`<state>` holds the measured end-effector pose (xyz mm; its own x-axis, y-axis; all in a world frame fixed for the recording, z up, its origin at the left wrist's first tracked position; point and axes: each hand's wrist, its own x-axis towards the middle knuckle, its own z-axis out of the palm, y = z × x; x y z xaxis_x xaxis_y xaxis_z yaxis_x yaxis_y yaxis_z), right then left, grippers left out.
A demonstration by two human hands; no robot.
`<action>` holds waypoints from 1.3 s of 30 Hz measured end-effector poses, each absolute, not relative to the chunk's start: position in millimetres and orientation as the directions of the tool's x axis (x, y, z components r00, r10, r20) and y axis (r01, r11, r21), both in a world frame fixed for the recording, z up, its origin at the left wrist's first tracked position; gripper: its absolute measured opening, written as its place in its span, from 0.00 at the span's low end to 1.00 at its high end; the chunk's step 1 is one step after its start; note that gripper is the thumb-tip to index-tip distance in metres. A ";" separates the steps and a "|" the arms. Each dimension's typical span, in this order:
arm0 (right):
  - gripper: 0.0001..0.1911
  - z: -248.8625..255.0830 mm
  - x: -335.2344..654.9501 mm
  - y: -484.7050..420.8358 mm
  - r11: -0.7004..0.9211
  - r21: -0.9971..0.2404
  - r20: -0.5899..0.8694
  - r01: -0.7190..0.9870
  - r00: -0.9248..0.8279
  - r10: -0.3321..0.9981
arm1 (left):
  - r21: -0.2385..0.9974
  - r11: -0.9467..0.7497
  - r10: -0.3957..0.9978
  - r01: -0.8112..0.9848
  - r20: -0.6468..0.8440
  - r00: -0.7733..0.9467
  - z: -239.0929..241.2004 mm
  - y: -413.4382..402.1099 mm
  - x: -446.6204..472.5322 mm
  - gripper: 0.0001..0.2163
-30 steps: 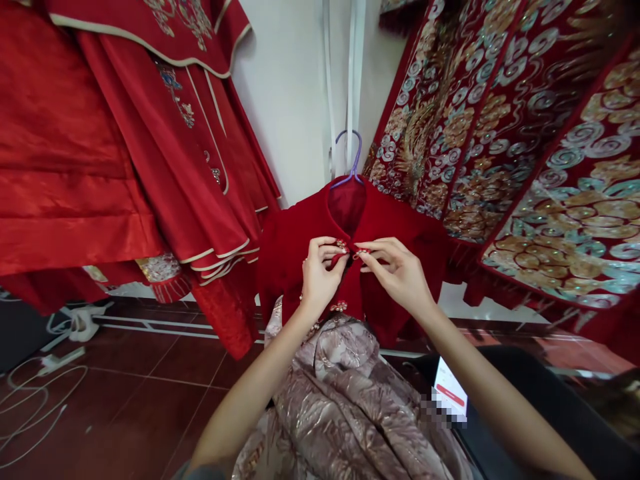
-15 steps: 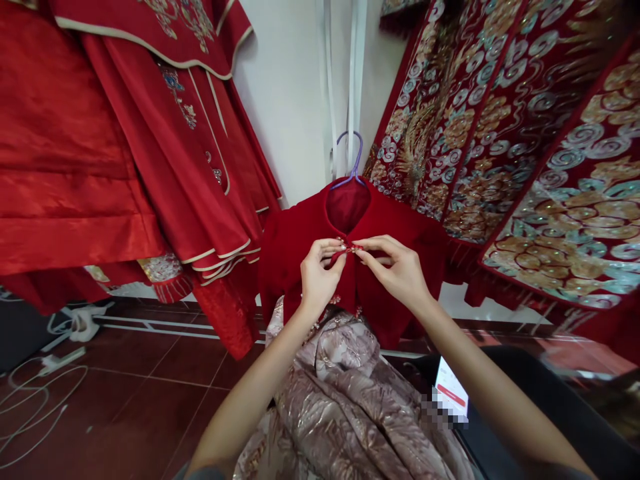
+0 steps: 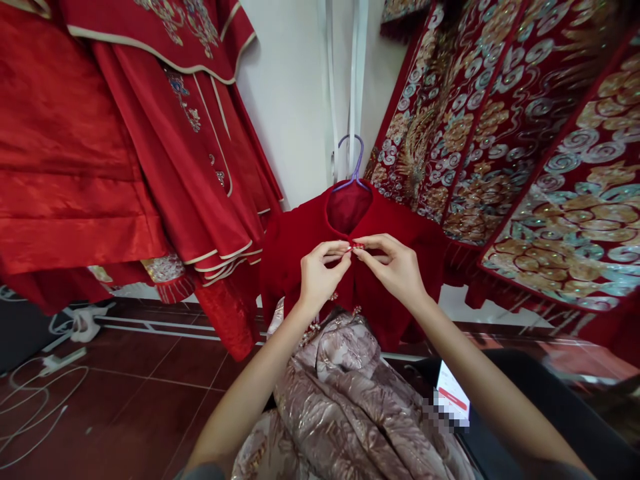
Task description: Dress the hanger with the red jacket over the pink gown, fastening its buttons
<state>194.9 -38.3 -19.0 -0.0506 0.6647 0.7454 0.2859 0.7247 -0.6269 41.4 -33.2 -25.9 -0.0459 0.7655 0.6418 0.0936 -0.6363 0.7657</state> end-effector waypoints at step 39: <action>0.33 -64.3 162.8 -21.2 0.714 -0.698 0.716 0.060 0.082 0.693 | 0.908 -0.357 0.932 -0.221 0.360 -0.027 -29.4 -25.8 55.6 0.07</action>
<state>162.8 -21.2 -64.3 0.0818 0.6933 0.7159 0.0600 0.7136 -0.6980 55.6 -25.8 -29.4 -0.0270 0.9325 0.3602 -0.2207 -0.3570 0.9077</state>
